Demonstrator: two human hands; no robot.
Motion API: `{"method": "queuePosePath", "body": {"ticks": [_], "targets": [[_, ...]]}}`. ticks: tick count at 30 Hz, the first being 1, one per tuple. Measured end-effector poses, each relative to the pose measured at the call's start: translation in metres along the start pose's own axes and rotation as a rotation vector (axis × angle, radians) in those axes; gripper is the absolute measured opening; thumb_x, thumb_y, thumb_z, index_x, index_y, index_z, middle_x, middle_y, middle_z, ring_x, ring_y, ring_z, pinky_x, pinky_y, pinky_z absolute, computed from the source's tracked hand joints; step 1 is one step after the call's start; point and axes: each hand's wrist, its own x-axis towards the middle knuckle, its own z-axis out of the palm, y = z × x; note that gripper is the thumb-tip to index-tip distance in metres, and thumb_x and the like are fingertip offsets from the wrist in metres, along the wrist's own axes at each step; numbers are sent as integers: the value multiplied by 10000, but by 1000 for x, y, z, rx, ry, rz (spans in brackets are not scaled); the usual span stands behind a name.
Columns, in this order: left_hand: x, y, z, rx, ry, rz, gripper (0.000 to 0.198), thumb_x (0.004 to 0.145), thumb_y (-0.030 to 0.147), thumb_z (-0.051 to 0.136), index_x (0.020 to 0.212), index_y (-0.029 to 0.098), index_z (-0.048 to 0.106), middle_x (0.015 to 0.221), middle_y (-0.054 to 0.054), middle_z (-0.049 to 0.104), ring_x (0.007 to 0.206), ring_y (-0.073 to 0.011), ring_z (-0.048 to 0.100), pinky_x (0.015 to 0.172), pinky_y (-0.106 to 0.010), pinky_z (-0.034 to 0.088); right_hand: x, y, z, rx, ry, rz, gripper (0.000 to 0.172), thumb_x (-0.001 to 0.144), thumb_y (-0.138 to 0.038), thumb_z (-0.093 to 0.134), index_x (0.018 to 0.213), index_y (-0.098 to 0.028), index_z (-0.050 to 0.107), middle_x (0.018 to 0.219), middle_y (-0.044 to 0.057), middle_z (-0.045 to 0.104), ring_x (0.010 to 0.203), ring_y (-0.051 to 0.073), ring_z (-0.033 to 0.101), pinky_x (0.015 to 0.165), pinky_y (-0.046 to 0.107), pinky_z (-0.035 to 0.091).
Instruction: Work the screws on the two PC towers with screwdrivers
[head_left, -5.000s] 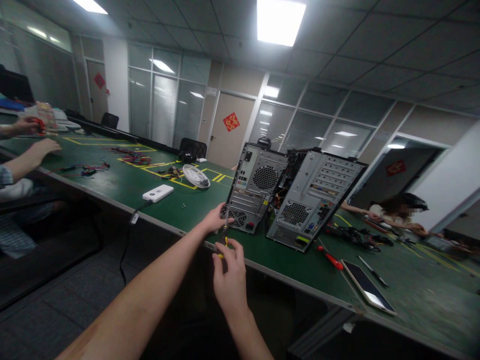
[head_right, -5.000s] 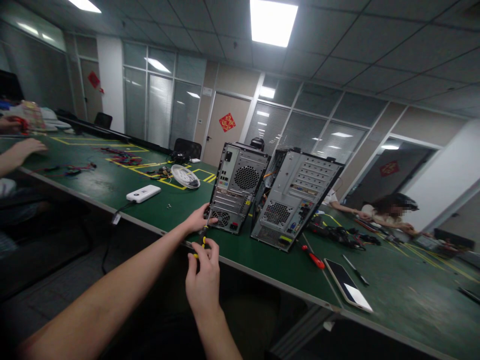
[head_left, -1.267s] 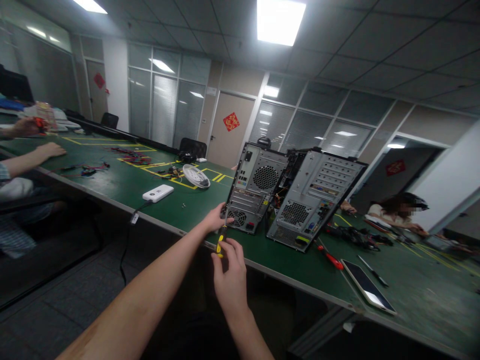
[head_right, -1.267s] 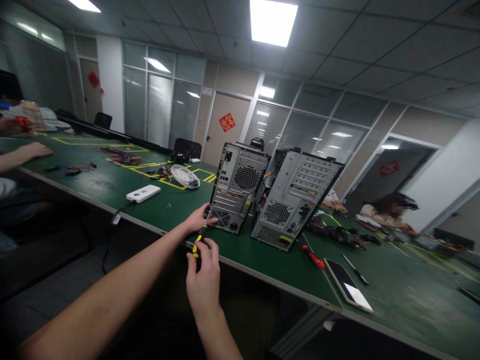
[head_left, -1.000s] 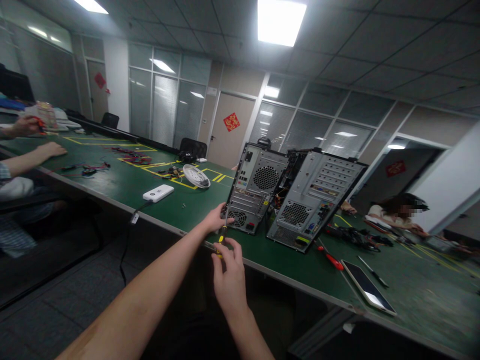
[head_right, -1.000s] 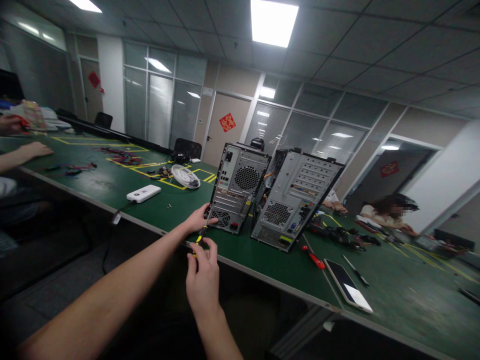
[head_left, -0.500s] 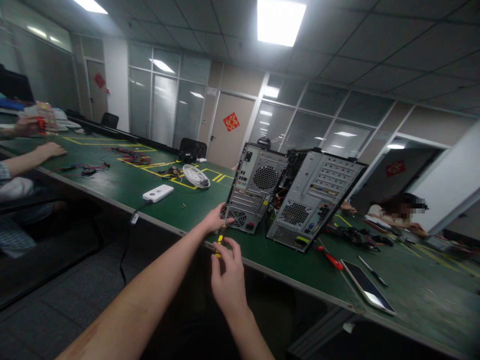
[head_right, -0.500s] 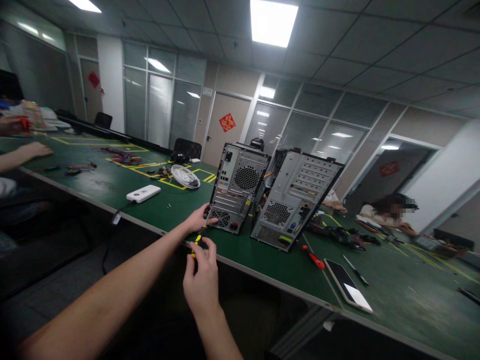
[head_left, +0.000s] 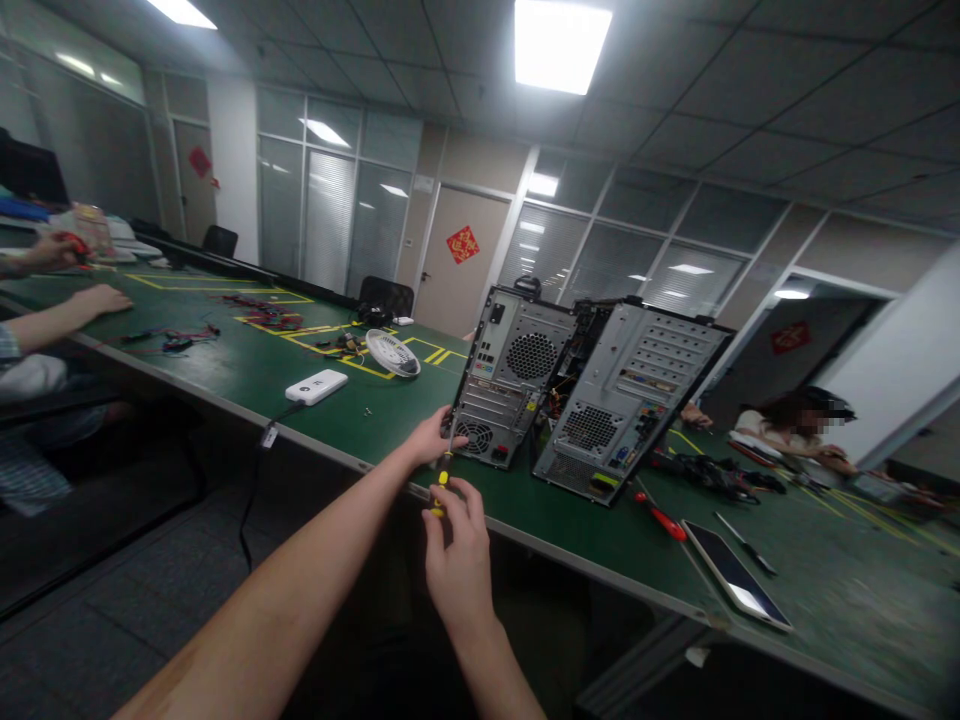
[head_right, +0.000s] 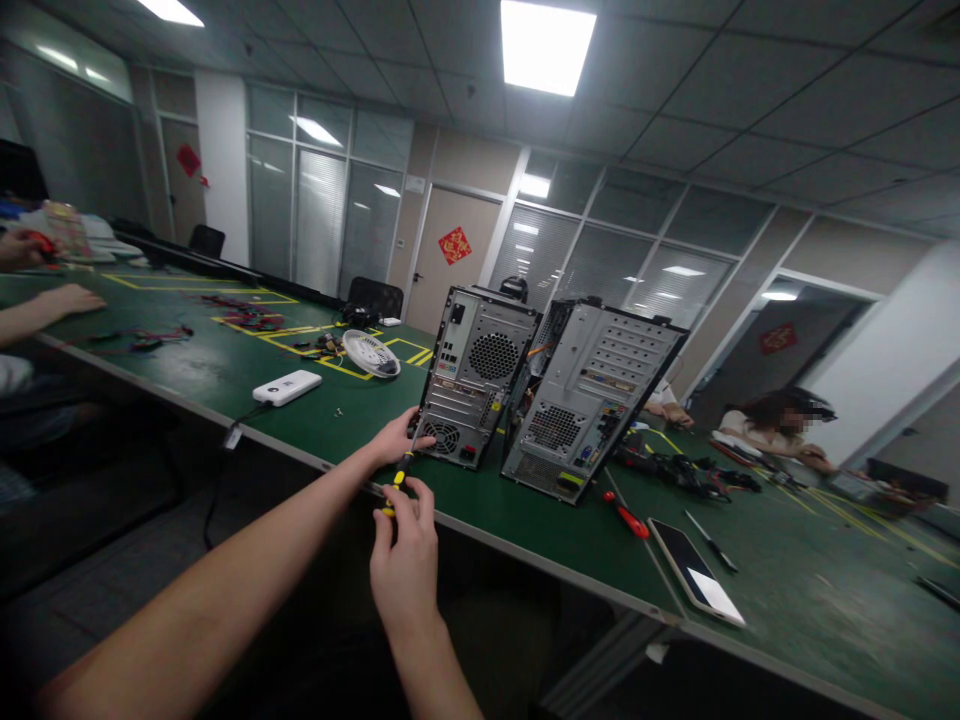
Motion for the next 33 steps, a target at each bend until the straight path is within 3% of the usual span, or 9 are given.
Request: {"method": "queuePosePath", "body": {"ticks": [22, 33], "targets": [[-3, 6, 0, -86, -27, -40, 905, 717, 355, 883, 1501, 148, 479, 1411, -205, 659, 1257, -319, 675, 1108, -465, 516, 0, -1, 0, 9, 42, 34, 250, 995, -191, 565, 1215, -223, 679, 1320, 128, 615, 1231, 255, 637, 1047, 400, 538], [-2, 4, -1, -58, -21, -18, 864, 729, 357, 873, 1487, 179, 500, 1374, -162, 691, 1249, -303, 677, 1112, -461, 511, 0, -1, 0, 6, 15, -9, 267, 1019, -183, 525, 1140, -228, 759, 1349, 136, 579, 1088, 225, 709, 989, 385, 582]]}}
